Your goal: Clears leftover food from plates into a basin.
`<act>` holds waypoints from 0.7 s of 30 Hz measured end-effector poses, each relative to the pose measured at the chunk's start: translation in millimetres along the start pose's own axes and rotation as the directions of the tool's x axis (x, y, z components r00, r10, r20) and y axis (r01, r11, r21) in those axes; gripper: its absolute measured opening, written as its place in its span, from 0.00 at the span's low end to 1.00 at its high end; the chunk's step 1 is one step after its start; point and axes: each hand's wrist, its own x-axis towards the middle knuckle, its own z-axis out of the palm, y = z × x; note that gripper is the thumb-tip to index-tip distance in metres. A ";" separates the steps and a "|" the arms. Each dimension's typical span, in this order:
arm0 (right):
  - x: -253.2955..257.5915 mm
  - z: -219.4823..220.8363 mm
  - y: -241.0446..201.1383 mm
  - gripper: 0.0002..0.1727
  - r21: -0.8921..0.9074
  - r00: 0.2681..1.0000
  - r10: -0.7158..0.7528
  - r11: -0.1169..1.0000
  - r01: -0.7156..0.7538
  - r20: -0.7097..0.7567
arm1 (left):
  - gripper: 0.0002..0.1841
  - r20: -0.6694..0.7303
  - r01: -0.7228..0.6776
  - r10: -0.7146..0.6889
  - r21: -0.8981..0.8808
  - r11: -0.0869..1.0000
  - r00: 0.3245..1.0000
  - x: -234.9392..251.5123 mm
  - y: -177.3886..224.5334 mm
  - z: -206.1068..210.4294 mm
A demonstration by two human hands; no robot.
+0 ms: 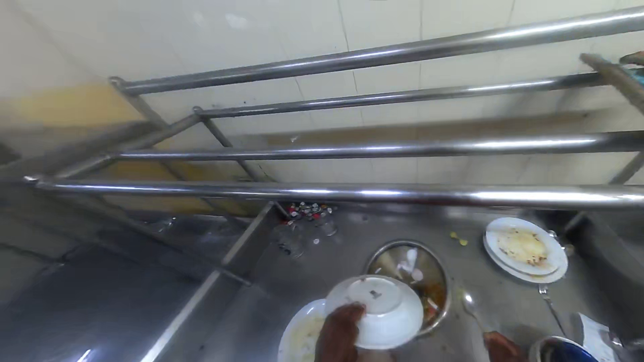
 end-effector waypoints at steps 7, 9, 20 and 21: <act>15.6 22.3 -35.0 0.18 -0.231 0.965 -0.039 0.968 0.100 0.258 | 0.07 0.081 -0.241 0.254 -0.147 0.959 0.964 -16.2 -19.5 10.0; 21.5 37.8 -43.8 0.24 -0.354 0.905 -0.013 0.918 0.179 0.425 | 0.08 0.118 -0.254 0.276 -0.174 0.951 0.954 -18.6 -16.1 14.8; 77.7 74.2 -58.2 0.32 -0.690 0.898 0.147 0.694 0.205 0.415 | 0.09 0.253 -0.284 0.351 -0.267 0.921 0.902 -24.3 12.3 3.2; 73.4 74.8 -61.2 0.31 -0.660 0.892 0.140 0.723 0.205 0.430 | 0.09 0.261 -0.275 0.343 -0.266 0.924 0.902 -25.6 13.6 1.9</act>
